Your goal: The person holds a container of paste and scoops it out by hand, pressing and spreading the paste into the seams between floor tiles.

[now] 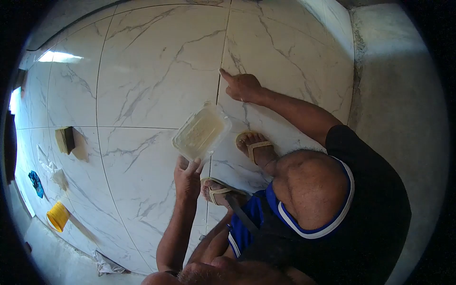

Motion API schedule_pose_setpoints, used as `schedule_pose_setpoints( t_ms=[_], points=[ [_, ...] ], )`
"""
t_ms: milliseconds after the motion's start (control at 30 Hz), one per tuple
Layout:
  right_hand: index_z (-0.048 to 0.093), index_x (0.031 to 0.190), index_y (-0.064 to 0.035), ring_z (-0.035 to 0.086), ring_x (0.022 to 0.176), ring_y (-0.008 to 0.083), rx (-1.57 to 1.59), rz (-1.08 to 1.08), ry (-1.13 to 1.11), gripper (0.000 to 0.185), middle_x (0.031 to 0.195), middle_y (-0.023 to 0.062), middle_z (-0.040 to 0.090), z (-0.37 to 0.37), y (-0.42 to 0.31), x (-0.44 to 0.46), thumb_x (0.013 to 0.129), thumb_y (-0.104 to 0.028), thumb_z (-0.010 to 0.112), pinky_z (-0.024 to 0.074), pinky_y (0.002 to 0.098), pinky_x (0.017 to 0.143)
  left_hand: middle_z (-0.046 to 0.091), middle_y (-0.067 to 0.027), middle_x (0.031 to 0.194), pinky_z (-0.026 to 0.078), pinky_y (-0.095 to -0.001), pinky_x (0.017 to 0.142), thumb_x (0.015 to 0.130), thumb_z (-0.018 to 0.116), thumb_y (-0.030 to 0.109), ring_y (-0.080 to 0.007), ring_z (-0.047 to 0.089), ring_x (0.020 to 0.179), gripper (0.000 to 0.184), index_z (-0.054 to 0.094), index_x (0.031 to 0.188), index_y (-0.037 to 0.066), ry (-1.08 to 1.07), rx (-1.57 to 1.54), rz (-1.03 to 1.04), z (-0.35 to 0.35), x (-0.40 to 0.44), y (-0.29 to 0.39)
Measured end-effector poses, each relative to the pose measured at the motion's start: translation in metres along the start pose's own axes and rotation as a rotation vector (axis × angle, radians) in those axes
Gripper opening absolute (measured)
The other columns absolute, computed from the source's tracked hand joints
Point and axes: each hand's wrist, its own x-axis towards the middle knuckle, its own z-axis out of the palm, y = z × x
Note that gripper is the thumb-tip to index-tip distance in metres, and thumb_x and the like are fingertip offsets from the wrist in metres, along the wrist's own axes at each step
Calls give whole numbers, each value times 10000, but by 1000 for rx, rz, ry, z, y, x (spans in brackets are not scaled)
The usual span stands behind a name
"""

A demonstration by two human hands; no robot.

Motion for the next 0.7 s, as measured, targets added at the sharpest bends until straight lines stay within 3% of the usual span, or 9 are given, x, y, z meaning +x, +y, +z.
schedule_pose_setpoints(
  t_ms=[100, 233, 300, 400, 600, 700],
  points=[
    [483, 1428, -69, 681, 756, 399, -18, 61, 63, 596, 822, 235, 689, 1, 5, 8, 863, -250, 540, 531, 516, 691, 527, -156, 1393, 469, -389, 1070, 867, 689, -12, -266, 556, 1266, 660, 389, 1455, -3, 19, 9, -13, 3, 2, 3],
    [617, 1299, -119, 687, 768, 396, 66, -161, 64, 468, 802, 241, 684, -3, -13, 1, 854, -245, 550, 539, 513, 691, 507, -156, 1401, 402, -432, 1106, 866, 679, 69, -293, 502, 1294, 668, 392, 1461, -27, 75, 97, 7, 8, 6, 9],
    [663, 1236, -142, 691, 771, 391, 202, -257, 115, 416, 801, 242, 686, -17, -46, -26, 848, -247, 556, 544, 511, 689, 507, -149, 1402, 410, -419, 1102, 880, 663, 32, -281, 506, 1291, 649, 389, 1465, -23, 91, 92, 15, 7, 9, 7],
    [617, 1314, -92, 681, 748, 382, 19, -410, -180, 472, 810, 175, 695, -21, -77, -36, 864, -222, 558, 532, 507, 687, 508, -140, 1401, 423, -397, 1091, 893, 636, -20, -264, 513, 1284, 629, 386, 1471, -14, 88, 118, 31, 6, 14, 4],
    [537, 1369, -33, 697, 772, 389, -236, -265, -396, 558, 810, 223, 697, -19, -102, -29, 833, -188, 529, 541, 511, 711, 506, -136, 1400, 438, -387, 1077, 891, 609, -66, -259, 519, 1279, 637, 376, 1481, -12, 77, 140, 29, 17, 17, 6],
    [622, 1230, -3, 710, 896, 373, -144, -175, -505, 440, 910, 244, 707, -31, -100, -26, 833, -185, 571, 547, 500, 781, 499, -137, 1409, 434, -388, 1081, 892, 606, -64, -262, 518, 1279, 638, 373, 1484, -12, 61, 136, 44, 20, 21, 4]
  ],
)
